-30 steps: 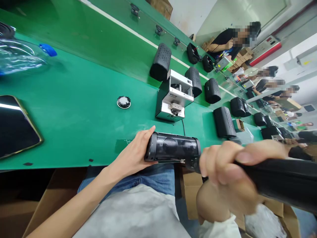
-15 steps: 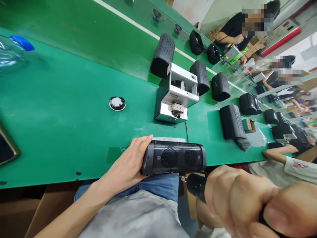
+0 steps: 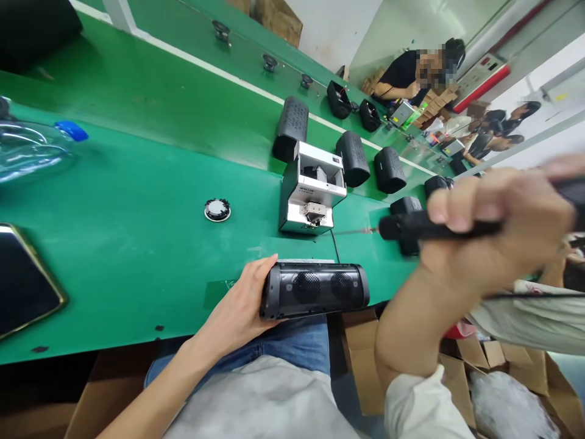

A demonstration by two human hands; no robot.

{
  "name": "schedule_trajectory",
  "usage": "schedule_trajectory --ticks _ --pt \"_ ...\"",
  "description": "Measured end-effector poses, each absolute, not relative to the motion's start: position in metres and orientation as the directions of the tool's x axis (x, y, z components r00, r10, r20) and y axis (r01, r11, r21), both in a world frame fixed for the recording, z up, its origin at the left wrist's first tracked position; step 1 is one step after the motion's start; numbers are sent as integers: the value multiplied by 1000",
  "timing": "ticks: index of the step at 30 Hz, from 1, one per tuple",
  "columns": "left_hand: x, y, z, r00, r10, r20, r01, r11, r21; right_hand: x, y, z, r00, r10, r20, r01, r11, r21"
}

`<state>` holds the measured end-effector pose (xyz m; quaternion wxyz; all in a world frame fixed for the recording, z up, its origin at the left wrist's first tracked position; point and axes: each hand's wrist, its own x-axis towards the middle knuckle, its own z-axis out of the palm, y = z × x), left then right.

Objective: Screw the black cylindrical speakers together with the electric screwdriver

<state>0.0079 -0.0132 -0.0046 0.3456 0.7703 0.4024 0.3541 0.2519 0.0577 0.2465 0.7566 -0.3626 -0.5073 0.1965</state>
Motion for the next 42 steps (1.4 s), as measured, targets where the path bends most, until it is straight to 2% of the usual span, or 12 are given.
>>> schedule_trajectory --ticks 1,3,6,14,19,23,28,32,35,42 --pt "8 -13 -5 424 867 262 382 -434 816 243 77 243 442 604 663 75 712 -698" --pt "8 -13 -5 423 870 255 387 -428 816 227 107 235 428 565 706 95 748 -657" --pt "7 -13 -4 427 867 256 379 -429 820 216 131 223 353 635 687 143 689 -710" --pt "7 -12 -5 431 865 259 382 -435 816 221 141 220 341 764 548 190 515 -836" --pt "7 -12 -3 425 864 270 397 -446 802 218 137 219 361 761 540 143 527 -838" --pt "7 -11 -1 425 864 270 415 -451 790 224 114 224 330 749 574 133 565 -815" --pt "6 -10 -5 418 863 283 420 -460 783 246 44 252 387 684 618 5 669 -743" --pt "5 -8 -9 415 865 283 418 -458 784 259 -23 273 407 773 487 97 494 -864" --pt "4 -9 -10 407 870 277 420 -448 790 261 -52 272 373 818 438 161 408 -899" --pt "4 -10 -9 390 885 256 457 -427 780 253 -49 232 306 737 603 59 617 -785"
